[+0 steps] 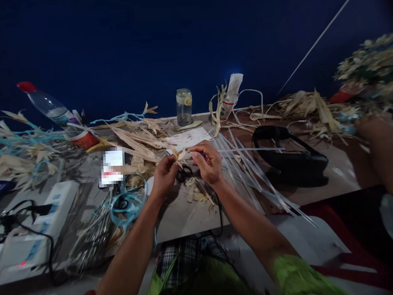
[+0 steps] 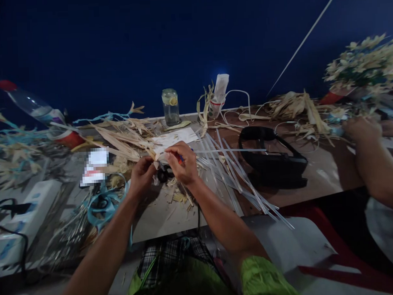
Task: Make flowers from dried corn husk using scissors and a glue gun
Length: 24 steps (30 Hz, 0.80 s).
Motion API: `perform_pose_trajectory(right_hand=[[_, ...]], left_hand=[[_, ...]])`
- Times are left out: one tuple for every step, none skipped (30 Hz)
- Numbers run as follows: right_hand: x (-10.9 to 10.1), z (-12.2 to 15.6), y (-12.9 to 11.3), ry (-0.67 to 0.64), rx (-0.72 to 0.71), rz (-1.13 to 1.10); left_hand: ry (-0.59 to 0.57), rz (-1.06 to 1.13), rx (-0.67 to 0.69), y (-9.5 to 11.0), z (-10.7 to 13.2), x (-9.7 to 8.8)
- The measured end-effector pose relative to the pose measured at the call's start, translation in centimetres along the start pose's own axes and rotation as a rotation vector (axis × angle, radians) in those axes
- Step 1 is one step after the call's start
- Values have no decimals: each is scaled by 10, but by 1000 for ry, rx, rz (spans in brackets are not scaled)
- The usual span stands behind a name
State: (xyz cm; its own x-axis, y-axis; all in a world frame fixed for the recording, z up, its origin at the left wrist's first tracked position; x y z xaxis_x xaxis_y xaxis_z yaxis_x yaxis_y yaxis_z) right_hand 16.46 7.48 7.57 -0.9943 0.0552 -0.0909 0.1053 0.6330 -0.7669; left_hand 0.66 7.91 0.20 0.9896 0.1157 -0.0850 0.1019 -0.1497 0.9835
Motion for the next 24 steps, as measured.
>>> perform_pose_trajectory(right_hand=[[-1, -1, 0, -1, -4, 2], [-1, -1, -1, -1, -10, 12], [-1, -1, -3, -1, -16, 28], [-2, -1, -4, 1, -21, 46], [-2, -1, -6, 2, -28, 64], [-2, -1, -7, 1, -34, 79], [-2, -1, -9, -3, -40, 90], [-1, -1, -10, -11, -47, 100], [-1, -1, -11, -18, -54, 111], [-1, -1, -12, -27, -61, 121], [0, -1, -12, -37, -68, 131], [0, -1, -13, -46, -77, 140], [1, -1, -14, -52, -87, 146], [1, -1, -15, -57, -96, 151], [1, -1, -16, -60, -103, 155], [1, -1, -17, -64, -107, 159], [1, 0, -18, -68, -109, 165], [2, 0, -18, -75, -107, 172], [3, 0, -19, -84, -103, 179], [4, 0, -20, -95, -100, 186], [4, 0, -20, -105, -99, 192], [5, 0, -21, -114, -98, 197], [6, 0, -22, -120, -99, 202], [6, 1, -22, -125, -102, 207]], left_hand=[[-17, 1, 5, -1, 0, 2], [-31, 4, 9, -1, 1, 3], [-42, 11, 11, -1, 1, 5], [-51, 19, 10, -1, 1, 6], [-60, 29, 9, 0, 2, 7], [-67, 38, 8, 0, 2, 8], [-75, 42, 9, 2, 2, 8], [-86, 42, 13, 4, 3, 9], [-102, 38, 22, 6, 3, 11], [-123, 26, 35, 9, 4, 12], [-142, 2, 49, 12, 5, 13], [-162, -32, 67, 16, 6, 15], [-182, -74, 88, 19, 6, 16], [-196, -118, 111, 22, 7, 16], [-208, -158, 136, 24, 8, 17], [-219, -192, 158, 26, 8, 17], [-225, -216, 178, 27, 8, 17], [-227, -232, 194, 27, 8, 18], [-223, -244, 204, 27, 8, 17], [-215, -249, 207, 25, 7, 17], [-205, -250, 205, 24, 7, 16], [-195, -244, 201, 22, 6, 16], [-186, -233, 196, 21, 6, 15], [-175, -219, 193, 20, 5, 14]])
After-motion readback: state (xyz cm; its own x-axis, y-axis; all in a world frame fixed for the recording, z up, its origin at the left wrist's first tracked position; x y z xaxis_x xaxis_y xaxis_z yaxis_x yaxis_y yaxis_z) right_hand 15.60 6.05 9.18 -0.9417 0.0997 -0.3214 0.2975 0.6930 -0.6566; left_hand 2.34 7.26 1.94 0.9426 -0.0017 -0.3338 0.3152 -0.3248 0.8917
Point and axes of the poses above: each hand's wrist, its own z-axis away from the middle knuckle, its own x-axis out of the palm, y = z × x, the point moved 9 cm from there along -z, towards the middle knuckle, and after that the axes turned 3 degrees about -z, right-handed, at the moved point
